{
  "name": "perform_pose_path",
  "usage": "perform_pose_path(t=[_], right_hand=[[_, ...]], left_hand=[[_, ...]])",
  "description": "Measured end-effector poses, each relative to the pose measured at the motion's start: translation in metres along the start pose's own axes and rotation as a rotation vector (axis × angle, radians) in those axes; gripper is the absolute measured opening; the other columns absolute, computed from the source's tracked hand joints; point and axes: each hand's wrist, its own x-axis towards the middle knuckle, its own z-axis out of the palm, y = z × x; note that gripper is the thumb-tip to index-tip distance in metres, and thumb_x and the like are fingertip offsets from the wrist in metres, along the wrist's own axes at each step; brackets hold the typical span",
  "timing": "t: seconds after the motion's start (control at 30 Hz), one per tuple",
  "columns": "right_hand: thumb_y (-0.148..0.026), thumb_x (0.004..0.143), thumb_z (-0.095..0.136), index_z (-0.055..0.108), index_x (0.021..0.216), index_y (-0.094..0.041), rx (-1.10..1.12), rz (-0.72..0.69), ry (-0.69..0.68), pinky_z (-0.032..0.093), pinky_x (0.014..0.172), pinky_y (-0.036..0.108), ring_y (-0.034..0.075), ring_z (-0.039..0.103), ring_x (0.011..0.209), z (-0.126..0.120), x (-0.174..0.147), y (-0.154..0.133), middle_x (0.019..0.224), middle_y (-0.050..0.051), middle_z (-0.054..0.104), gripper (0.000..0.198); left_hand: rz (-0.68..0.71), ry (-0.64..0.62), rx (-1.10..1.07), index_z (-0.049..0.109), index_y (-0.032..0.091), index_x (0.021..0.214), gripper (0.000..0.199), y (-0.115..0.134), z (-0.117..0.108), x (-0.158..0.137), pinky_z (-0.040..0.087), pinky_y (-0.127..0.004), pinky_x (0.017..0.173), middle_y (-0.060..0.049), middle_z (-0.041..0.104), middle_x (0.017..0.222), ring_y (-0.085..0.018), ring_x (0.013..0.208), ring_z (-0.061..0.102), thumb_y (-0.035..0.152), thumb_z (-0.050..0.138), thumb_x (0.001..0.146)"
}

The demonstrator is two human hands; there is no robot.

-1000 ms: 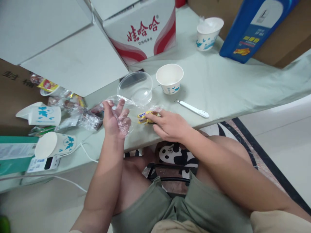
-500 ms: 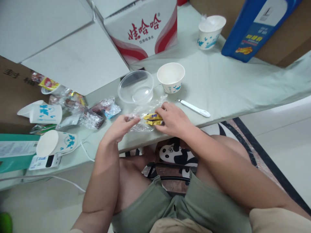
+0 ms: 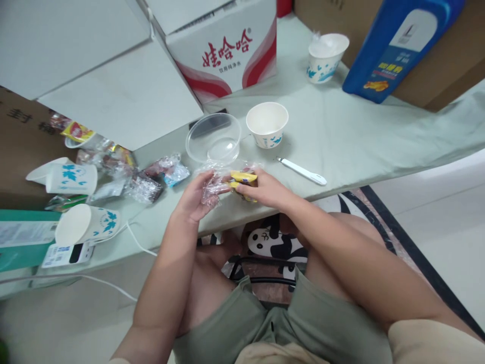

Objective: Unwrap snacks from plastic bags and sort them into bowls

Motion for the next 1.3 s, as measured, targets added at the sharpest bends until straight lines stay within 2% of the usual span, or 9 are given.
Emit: perform_pose_path(t=[0.3, 0.43, 0.57, 0.73, 0.9, 0.97, 1.07, 1.17, 1.3], right_hand=[[-0.024, 0.062, 0.067, 0.058, 0.105, -0.025, 0.532, 0.191, 0.122, 0.056, 0.061, 0.032, 0.021, 0.066, 0.083, 0.004, 0.000, -0.012, 0.099, 0.003, 0.069, 0.044], [-0.022, 0.062, 0.065, 0.060, 0.103, -0.024, 0.646, 0.208, 0.131, 0.057, 0.060, 0.034, 0.019, 0.064, 0.075, -0.003, -0.001, -0.015, 0.088, 0.001, 0.067, 0.041], [-0.024, 0.069, 0.059, 0.061, 0.107, -0.026, 0.645, 0.222, 0.114, 0.060, 0.072, 0.041, 0.021, 0.067, 0.082, -0.016, -0.006, -0.019, 0.096, 0.002, 0.072, 0.039], [-0.035, 0.075, 0.051, 0.060, 0.105, -0.024, 0.551, 0.115, 0.161, 0.060, 0.078, 0.047, 0.030, 0.071, 0.100, -0.025, -0.011, -0.020, 0.103, 0.010, 0.075, 0.033], [-0.039, 0.075, 0.056, 0.056, 0.101, -0.025, 0.492, -0.003, 0.343, 0.060, 0.072, 0.041, 0.028, 0.069, 0.100, -0.021, 0.007, -0.028, 0.106, 0.009, 0.072, 0.030], [-0.041, 0.078, 0.057, 0.054, 0.107, -0.026, 0.355, -0.127, 0.429, 0.060, 0.070, 0.039, 0.027, 0.068, 0.100, -0.020, 0.028, -0.041, 0.110, 0.008, 0.069, 0.034], [-0.041, 0.087, 0.054, 0.051, 0.121, -0.028, -0.048, -0.291, 0.497, 0.059, 0.075, 0.039, 0.025, 0.066, 0.102, -0.013, 0.071, -0.067, 0.117, 0.007, 0.066, 0.037], [-0.032, 0.089, 0.054, 0.051, 0.126, -0.025, -0.382, -0.289, 0.433, 0.056, 0.088, 0.045, 0.027, 0.064, 0.109, -0.001, 0.109, -0.091, 0.121, 0.009, 0.066, 0.038], [-0.027, 0.085, 0.063, 0.053, 0.129, -0.021, -0.492, -0.321, 0.377, 0.045, 0.110, 0.054, 0.033, 0.055, 0.133, 0.008, 0.106, -0.099, 0.140, 0.015, 0.059, 0.046]], left_hand=[[0.078, -0.136, -0.035, 0.059, 0.019, 0.099, 0.014, 0.006, -0.009, -0.005, 0.031, -0.014, 0.028, -0.005, 0.078, 0.098, -0.006, 0.039, 0.057, 0.028, 0.052, 0.092], [0.071, -0.105, -0.090, 0.058, 0.019, 0.092, 0.013, 0.017, -0.021, -0.007, 0.026, -0.013, 0.027, -0.005, 0.078, 0.099, -0.001, 0.031, 0.040, 0.030, 0.050, 0.091], [0.086, 0.018, -0.087, 0.051, 0.018, 0.071, 0.020, 0.033, -0.052, -0.009, 0.019, -0.012, 0.026, -0.005, 0.076, 0.083, 0.001, 0.029, 0.031, 0.034, 0.058, 0.082], [0.119, 0.042, -0.011, 0.051, 0.019, 0.066, 0.030, 0.044, -0.084, -0.014, 0.013, -0.013, 0.027, -0.005, 0.073, 0.073, 0.001, 0.029, 0.024, 0.042, 0.069, 0.071], [0.080, 0.030, -0.037, 0.051, 0.019, 0.068, 0.031, 0.042, -0.087, -0.013, 0.014, -0.013, 0.027, -0.006, 0.073, 0.069, 0.001, 0.027, 0.025, 0.043, 0.068, 0.074], [0.070, 0.014, -0.036, 0.050, 0.019, 0.068, 0.031, 0.041, -0.086, -0.012, 0.013, -0.012, 0.026, -0.007, 0.074, 0.068, 0.000, 0.026, 0.027, 0.044, 0.067, 0.075], [0.065, -0.041, -0.021, 0.051, 0.018, 0.069, 0.033, 0.040, -0.088, -0.012, 0.013, -0.012, 0.027, -0.007, 0.073, 0.067, 0.000, 0.025, 0.028, 0.046, 0.067, 0.076], [0.058, -0.128, 0.019, 0.055, 0.017, 0.068, 0.037, 0.039, -0.092, -0.012, 0.012, -0.014, 0.026, -0.008, 0.072, 0.065, -0.002, 0.024, 0.031, 0.052, 0.068, 0.076], [0.096, -0.246, 0.082, 0.055, 0.017, 0.063, 0.048, 0.038, -0.103, -0.017, 0.008, -0.016, 0.025, -0.013, 0.073, 0.064, -0.004, 0.022, 0.032, 0.063, 0.066, 0.072]])
